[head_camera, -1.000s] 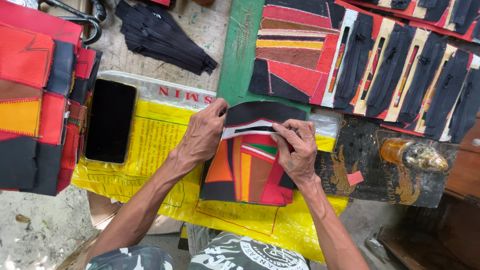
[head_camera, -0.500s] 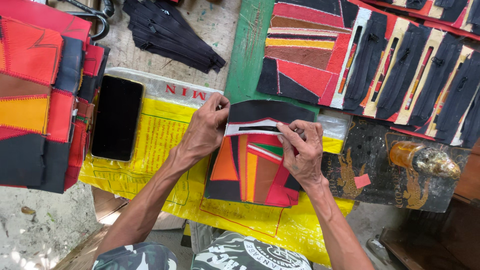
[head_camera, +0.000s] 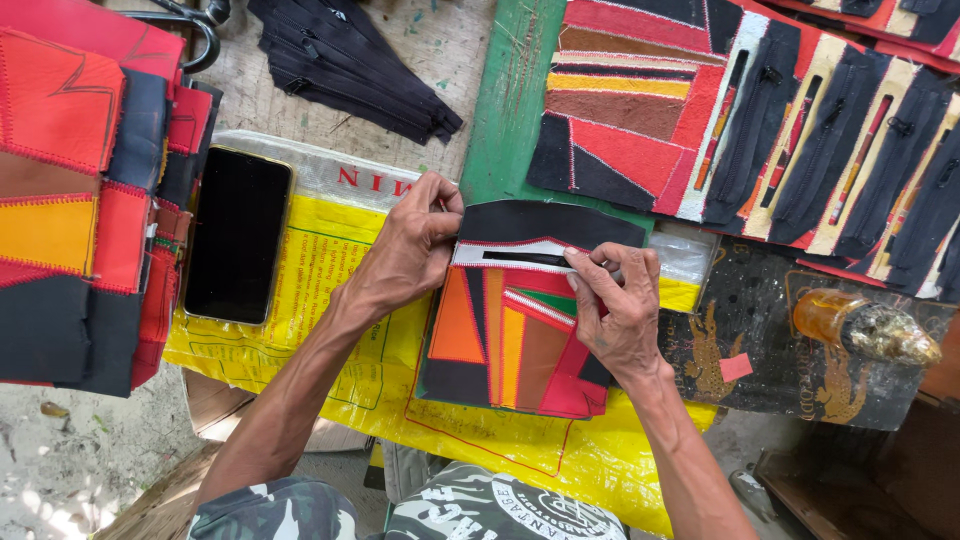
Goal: The person applies glue from a bottle onto black zippers and presses the zippers onto the top edge of colorful patchwork fabric pouches. They work through several pouches one at a time, aligning each zipper along the opening and smoothing it into place by hand.
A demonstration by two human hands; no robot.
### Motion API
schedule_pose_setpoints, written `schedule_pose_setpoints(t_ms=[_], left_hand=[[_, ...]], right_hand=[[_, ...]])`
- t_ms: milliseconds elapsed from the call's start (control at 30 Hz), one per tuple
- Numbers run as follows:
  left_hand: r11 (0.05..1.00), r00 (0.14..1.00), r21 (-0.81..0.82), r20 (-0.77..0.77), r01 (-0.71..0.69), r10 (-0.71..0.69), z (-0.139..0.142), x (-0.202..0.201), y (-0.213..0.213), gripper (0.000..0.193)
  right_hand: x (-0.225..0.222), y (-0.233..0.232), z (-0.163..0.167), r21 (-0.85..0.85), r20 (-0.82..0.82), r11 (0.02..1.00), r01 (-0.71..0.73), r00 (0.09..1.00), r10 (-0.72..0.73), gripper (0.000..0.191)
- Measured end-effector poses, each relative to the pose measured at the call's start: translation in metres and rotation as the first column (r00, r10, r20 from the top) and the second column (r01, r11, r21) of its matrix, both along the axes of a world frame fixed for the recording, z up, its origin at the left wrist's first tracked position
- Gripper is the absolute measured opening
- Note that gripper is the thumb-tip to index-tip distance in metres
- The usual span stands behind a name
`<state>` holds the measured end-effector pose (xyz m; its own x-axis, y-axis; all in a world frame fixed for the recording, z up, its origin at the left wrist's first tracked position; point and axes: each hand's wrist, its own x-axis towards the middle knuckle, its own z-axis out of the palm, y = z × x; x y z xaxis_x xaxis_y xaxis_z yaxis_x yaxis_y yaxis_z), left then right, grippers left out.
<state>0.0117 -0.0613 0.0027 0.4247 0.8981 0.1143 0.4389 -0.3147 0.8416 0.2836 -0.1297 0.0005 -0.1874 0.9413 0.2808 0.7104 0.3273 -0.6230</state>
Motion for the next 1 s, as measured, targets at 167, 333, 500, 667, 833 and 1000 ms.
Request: schedule_pose_setpoints(t_ms=[167,333,500,667,833,1000], left_hand=[[0.990,0.999,-0.142,0.036,-0.012,0.017,0.004,-0.004,0.004,0.025],[0.978,0.995,-0.208,0.102,0.007,0.014,0.005,-0.006,0.007,0.035],[0.973,0.995,-0.229,0.095,0.019,0.003,0.006,-0.007,0.008,0.035],[0.971,0.996,-0.238,0.089,0.032,-0.011,0.008,-0.008,0.009,0.036],[0.968,0.995,-0.247,0.097,0.043,-0.020,0.008,-0.009,0.010,0.040],[0.968,0.995,-0.247,0.092,0.046,-0.024,0.007,-0.009,0.011,0.042]], right_hand=[[-0.005,0.000,0.006,0.013,0.064,1.000,0.005,0.998,-0.005,0.030],[-0.013,0.000,0.004,0.026,0.045,0.999,0.032,0.998,-0.033,0.027],[-0.011,0.000,0.002,0.024,0.020,1.000,0.013,1.000,-0.013,0.031],[-0.010,-0.001,0.001,0.017,0.179,0.997,-0.081,0.981,0.076,0.046],[-0.009,-0.003,0.000,0.000,0.247,0.996,-0.094,0.965,0.091,0.056],[-0.009,-0.003,0.000,-0.002,0.253,0.995,-0.103,0.962,0.100,0.056]])
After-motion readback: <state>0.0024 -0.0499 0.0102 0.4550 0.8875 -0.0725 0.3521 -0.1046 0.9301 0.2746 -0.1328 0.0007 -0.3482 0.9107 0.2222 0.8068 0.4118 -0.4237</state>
